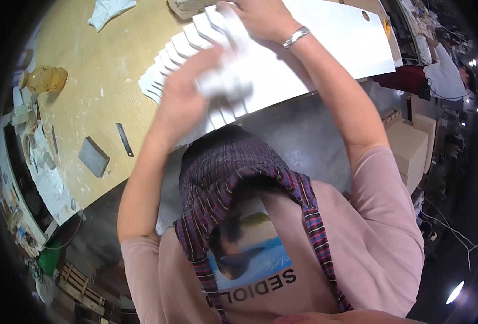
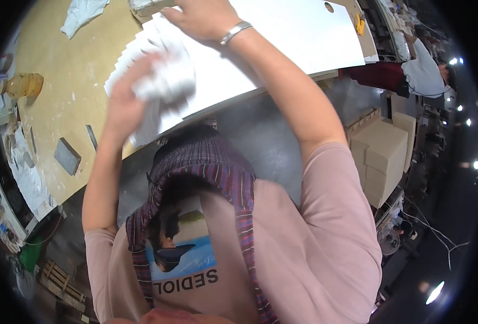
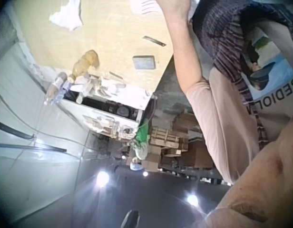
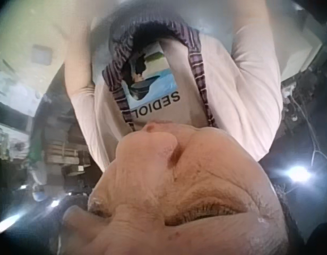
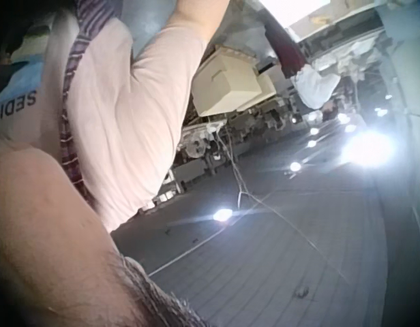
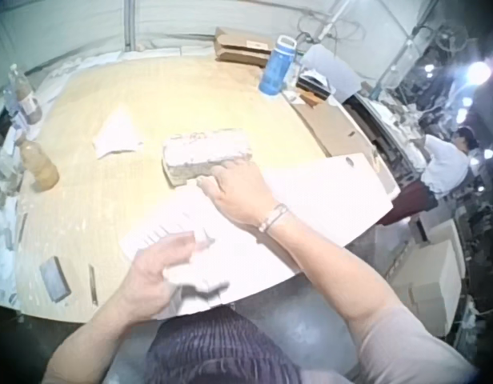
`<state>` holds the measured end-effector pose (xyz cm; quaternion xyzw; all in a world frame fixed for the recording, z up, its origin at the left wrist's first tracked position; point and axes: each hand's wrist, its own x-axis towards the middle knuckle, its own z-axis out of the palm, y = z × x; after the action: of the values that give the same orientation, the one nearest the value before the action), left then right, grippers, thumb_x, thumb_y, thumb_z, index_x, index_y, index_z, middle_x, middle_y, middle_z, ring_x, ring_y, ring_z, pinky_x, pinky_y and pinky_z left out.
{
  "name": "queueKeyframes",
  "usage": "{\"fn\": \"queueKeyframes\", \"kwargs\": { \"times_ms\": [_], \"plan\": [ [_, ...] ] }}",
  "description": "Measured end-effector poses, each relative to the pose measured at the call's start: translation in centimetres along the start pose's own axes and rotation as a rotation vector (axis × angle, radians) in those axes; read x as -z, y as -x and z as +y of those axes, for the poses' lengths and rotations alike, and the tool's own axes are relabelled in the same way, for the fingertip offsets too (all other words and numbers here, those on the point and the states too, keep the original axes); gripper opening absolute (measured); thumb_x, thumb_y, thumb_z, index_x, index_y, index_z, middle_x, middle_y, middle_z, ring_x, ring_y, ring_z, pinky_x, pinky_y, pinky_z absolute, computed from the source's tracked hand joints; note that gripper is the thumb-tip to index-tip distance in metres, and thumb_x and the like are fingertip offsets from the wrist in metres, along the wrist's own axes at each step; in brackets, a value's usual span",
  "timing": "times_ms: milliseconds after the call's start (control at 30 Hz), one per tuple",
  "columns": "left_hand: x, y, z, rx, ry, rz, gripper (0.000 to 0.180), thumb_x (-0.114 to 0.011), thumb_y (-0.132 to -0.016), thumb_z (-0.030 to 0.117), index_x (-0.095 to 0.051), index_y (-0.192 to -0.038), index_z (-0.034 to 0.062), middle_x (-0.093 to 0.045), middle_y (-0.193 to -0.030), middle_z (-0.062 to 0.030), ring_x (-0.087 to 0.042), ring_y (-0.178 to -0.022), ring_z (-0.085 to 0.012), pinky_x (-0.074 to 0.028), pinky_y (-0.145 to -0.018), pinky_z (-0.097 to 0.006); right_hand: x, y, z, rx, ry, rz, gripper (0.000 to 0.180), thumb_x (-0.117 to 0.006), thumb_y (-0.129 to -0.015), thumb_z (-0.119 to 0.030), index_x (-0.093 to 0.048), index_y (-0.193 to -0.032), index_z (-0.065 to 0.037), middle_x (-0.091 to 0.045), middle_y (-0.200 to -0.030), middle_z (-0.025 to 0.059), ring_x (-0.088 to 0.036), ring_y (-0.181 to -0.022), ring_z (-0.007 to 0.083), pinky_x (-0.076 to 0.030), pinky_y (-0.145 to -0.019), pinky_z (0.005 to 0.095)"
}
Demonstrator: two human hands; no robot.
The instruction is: The person sands the inner curves and flat surfaces of multiple white wooden furniture panels using a sanding block. They wipe away dust with a cloth, inspect the edges with their fingers, and handle each panel one at a time from a stack on the workbench.
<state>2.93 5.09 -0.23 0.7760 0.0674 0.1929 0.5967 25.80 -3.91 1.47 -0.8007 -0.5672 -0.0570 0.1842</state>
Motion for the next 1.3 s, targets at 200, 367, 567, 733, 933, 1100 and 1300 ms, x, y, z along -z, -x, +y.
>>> {"fn": "queueKeyframes", "kwargs": {
  "times_ms": [200,367,567,733,933,1100,1300],
  "plan": [
    [7.7,12.9,-3.9,0.393,-0.419,0.249,0.027,-0.050,-0.069,-0.007,-0.071,-0.087,-0.0021,-0.070,-0.104,-0.0175,-0.066,-0.100,-0.0299,-0.050,-0.093,-0.037,0.8,0.7,-0.4,-0.136,-0.119,0.070,0.043,-0.056,-0.092,-0.037,-0.076,-0.084,0.000,-0.072,-0.084,0.0241,-0.070,-0.086,0.0392,-0.050,-0.085,0.0503],
    [-0.6,4.9,1.4,0.089,-0.287,0.336,0.024,-0.049,-0.066,-0.006,-0.066,-0.083,-0.0036,-0.069,-0.101,-0.0190,-0.066,-0.101,-0.0317,-0.049,-0.094,-0.036,0.1,0.7,-0.9,-0.103,-0.163,0.119,0.043,-0.057,-0.092,-0.038,-0.077,-0.090,0.000,-0.073,-0.090,0.0244,-0.070,-0.090,0.0397,-0.050,-0.087,0.0504],
    [3.1,14.2,-0.4,0.426,-0.407,0.267,0.021,-0.045,-0.065,-0.009,-0.064,-0.072,-0.0045,-0.071,-0.090,-0.0175,-0.069,-0.092,-0.0274,-0.051,-0.090,-0.035,0.2,1.1,-0.2,-0.174,-0.177,0.081,0.042,-0.057,-0.092,-0.038,-0.075,-0.099,-0.001,-0.073,-0.097,0.0245,-0.068,-0.097,0.0399,-0.047,-0.091,0.0520],
    [-1.2,3.9,2.9,0.077,-0.280,0.540,0.030,-0.044,-0.070,-0.010,-0.068,-0.088,-0.0052,-0.070,-0.100,-0.0125,-0.065,-0.099,-0.0216,-0.050,-0.092,-0.031,0.8,0.8,-0.8,-0.142,-0.195,0.050,0.042,-0.057,-0.093,-0.039,-0.075,-0.100,-0.001,-0.073,-0.096,0.0238,-0.069,-0.095,0.0394,-0.047,-0.088,0.0523],
    [1.9,8.7,1.2,0.292,-0.398,0.043,0.017,-0.042,-0.066,-0.003,-0.058,-0.072,-0.0056,-0.056,-0.069,-0.0124,-0.057,-0.066,-0.0215,-0.045,-0.064,-0.030,1.4,1.0,-0.3,-0.189,-0.155,-0.020,0.043,-0.057,-0.093,-0.040,-0.075,-0.090,-0.001,-0.073,-0.089,0.0233,-0.069,-0.090,0.0387,-0.047,-0.087,0.0523],
    [-0.9,3.2,3.0,0.131,-0.285,0.305,0.018,-0.055,-0.077,-0.003,-0.066,-0.092,-0.0037,-0.064,-0.085,-0.0070,-0.061,-0.084,-0.0192,-0.050,-0.077,-0.032,0.7,1.0,0.1,-0.181,-0.140,0.109,0.043,-0.058,-0.093,-0.040,-0.075,-0.084,-0.002,-0.073,-0.085,0.0223,-0.070,-0.084,0.0379,-0.048,-0.083,0.0521],
    [-2.7,-4.5,-1.4,-0.007,-0.419,0.302,0.027,-0.062,-0.081,-0.007,-0.071,-0.104,0.0037,-0.062,-0.108,-0.0115,-0.063,-0.098,-0.0213,-0.055,-0.082,-0.032,0.7,0.6,-0.7,-0.155,-0.152,0.009,0.042,-0.058,-0.093,-0.041,-0.075,-0.084,-0.003,-0.073,-0.084,0.0221,-0.070,-0.083,0.0376,-0.050,-0.079,0.0509]
  ]
}}
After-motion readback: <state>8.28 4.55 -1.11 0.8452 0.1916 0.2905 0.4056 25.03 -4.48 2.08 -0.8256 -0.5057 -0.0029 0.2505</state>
